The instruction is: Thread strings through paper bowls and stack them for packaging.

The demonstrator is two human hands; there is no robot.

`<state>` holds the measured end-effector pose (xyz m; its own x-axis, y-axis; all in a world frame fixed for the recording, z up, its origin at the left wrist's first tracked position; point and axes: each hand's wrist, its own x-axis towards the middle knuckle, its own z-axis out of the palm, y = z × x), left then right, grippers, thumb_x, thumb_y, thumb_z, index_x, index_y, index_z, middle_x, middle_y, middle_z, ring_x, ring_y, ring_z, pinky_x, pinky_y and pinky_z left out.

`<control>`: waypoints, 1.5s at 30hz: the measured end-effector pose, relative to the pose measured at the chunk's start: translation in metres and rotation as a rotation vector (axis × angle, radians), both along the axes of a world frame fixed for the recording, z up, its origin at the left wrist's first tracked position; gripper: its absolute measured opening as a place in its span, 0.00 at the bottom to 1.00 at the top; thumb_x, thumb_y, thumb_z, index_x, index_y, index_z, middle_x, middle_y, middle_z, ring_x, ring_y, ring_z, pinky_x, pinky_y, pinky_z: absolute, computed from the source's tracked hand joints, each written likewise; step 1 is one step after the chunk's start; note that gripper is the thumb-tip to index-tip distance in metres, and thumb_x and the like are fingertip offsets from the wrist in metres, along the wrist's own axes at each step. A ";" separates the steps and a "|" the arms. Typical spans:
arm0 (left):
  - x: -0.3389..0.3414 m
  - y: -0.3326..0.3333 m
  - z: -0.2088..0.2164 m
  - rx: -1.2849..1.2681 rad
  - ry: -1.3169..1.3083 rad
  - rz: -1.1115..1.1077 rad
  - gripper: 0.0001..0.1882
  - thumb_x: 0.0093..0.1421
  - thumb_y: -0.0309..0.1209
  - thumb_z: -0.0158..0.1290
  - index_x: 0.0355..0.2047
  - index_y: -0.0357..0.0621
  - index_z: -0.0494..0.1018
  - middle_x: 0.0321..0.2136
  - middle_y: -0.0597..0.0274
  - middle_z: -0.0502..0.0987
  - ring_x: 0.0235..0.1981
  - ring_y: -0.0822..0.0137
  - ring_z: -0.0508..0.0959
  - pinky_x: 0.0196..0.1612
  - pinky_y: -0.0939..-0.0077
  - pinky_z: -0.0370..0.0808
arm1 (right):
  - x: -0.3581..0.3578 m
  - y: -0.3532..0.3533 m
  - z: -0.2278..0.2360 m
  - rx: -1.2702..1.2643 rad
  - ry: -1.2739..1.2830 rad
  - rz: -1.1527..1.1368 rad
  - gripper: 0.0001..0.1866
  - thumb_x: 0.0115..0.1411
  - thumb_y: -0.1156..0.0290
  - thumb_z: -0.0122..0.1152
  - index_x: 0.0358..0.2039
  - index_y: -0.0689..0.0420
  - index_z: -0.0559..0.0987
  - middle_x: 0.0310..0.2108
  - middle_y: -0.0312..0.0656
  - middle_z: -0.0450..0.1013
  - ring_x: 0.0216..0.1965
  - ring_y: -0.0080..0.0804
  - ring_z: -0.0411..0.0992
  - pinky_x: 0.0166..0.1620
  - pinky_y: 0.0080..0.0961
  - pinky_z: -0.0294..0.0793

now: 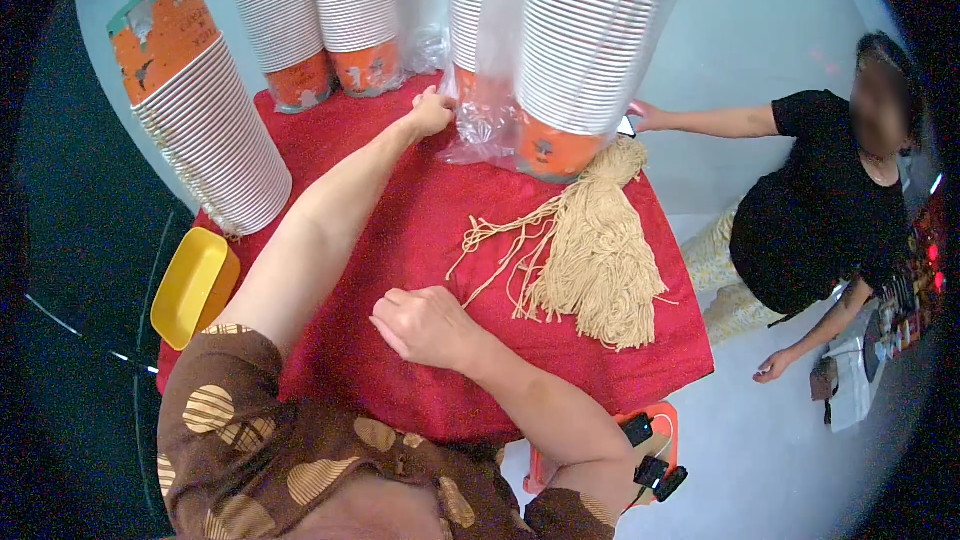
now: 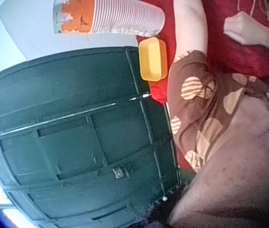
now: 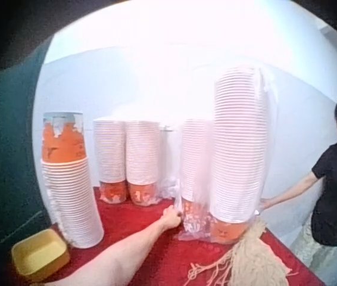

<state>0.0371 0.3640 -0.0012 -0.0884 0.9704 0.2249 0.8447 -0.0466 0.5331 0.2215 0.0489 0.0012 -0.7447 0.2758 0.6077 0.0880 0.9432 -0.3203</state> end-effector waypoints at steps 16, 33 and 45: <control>-0.063 -0.101 0.067 0.223 -0.735 -0.063 0.13 0.49 0.27 0.61 0.35 0.33 0.78 0.29 0.57 0.79 0.29 0.71 0.76 0.33 0.75 0.71 | 0.000 0.007 -0.006 -0.017 0.001 -0.028 0.09 0.56 0.69 0.58 0.21 0.58 0.72 0.20 0.44 0.70 0.22 0.44 0.73 0.25 0.39 0.73; -0.020 -0.397 0.073 0.209 -0.083 -0.758 0.10 0.47 0.13 0.48 0.30 0.37 0.68 0.29 0.52 0.68 0.36 0.50 0.73 0.40 0.63 0.71 | 0.022 0.058 0.005 -1.109 0.635 -0.415 0.29 0.67 0.48 0.44 0.39 0.66 0.74 0.29 0.43 0.74 0.16 0.21 0.68 0.16 0.17 0.65; -0.031 -0.412 0.074 0.274 -0.350 -0.345 0.07 0.55 0.26 0.54 0.34 0.36 0.74 0.27 0.55 0.75 0.30 0.63 0.77 0.33 0.71 0.74 | 0.014 0.055 0.004 -1.158 0.404 -0.347 0.08 0.61 0.69 0.58 0.32 0.61 0.78 0.19 0.31 0.71 0.14 0.15 0.62 0.15 0.15 0.57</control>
